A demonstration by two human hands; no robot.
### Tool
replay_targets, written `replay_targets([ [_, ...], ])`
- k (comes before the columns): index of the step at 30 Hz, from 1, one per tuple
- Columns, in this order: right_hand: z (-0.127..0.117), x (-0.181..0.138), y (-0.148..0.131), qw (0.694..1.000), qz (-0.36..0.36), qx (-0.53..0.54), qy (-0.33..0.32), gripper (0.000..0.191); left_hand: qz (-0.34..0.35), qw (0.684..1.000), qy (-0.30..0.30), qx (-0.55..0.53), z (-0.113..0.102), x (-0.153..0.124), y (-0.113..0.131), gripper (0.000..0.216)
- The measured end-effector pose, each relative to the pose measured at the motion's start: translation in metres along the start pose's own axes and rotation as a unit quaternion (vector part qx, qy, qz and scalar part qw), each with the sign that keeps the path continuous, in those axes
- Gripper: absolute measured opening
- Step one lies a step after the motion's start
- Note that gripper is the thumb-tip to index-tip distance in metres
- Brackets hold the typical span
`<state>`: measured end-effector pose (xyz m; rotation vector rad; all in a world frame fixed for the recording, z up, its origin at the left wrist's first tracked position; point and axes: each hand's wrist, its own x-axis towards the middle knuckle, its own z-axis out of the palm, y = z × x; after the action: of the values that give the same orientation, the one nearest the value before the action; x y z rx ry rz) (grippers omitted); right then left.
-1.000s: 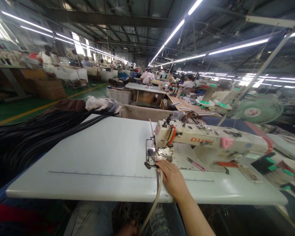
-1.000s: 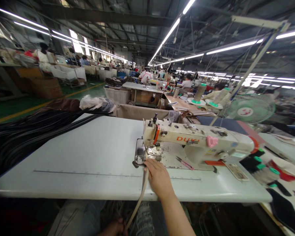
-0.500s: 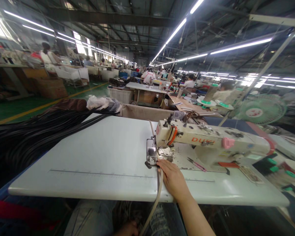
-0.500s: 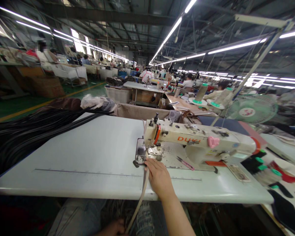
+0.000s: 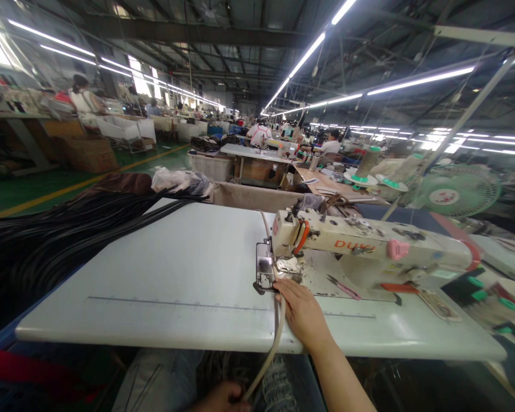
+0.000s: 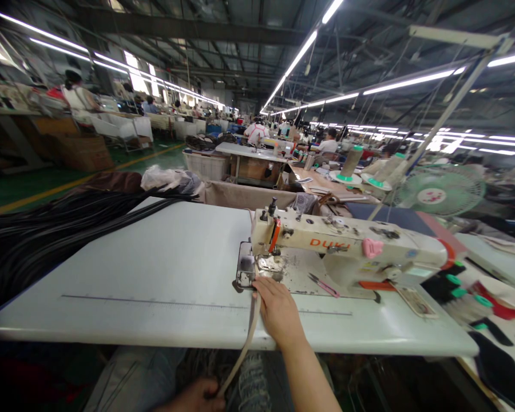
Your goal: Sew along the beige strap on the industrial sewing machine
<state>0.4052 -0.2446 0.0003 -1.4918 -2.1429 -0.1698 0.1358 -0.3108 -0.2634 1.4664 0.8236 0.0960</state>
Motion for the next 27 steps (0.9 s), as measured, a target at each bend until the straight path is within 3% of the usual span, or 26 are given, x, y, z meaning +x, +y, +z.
replay_targets([
  [5,0.001,-0.001,0.000,1.000,0.003,-0.004,-0.004,0.032,0.013,0.999,0.000,-0.031,-0.002,0.000,0.002,0.087],
  [11,0.000,0.000,-0.001,1.000,-0.002,-0.001,-0.006,0.033,0.041,0.999,-0.001,0.022,-0.003,-0.001,0.014,0.081],
  [19,-0.002,0.000,-0.002,1.000,-0.005,0.000,0.001,0.032,0.018,1.000,-0.009,0.004,-0.001,-0.003,0.018,0.090],
  [27,-0.001,0.001,-0.002,1.000,-0.002,-0.005,-0.004,0.030,-0.008,0.997,-0.044,-0.068,0.003,0.001,0.028,0.063],
])
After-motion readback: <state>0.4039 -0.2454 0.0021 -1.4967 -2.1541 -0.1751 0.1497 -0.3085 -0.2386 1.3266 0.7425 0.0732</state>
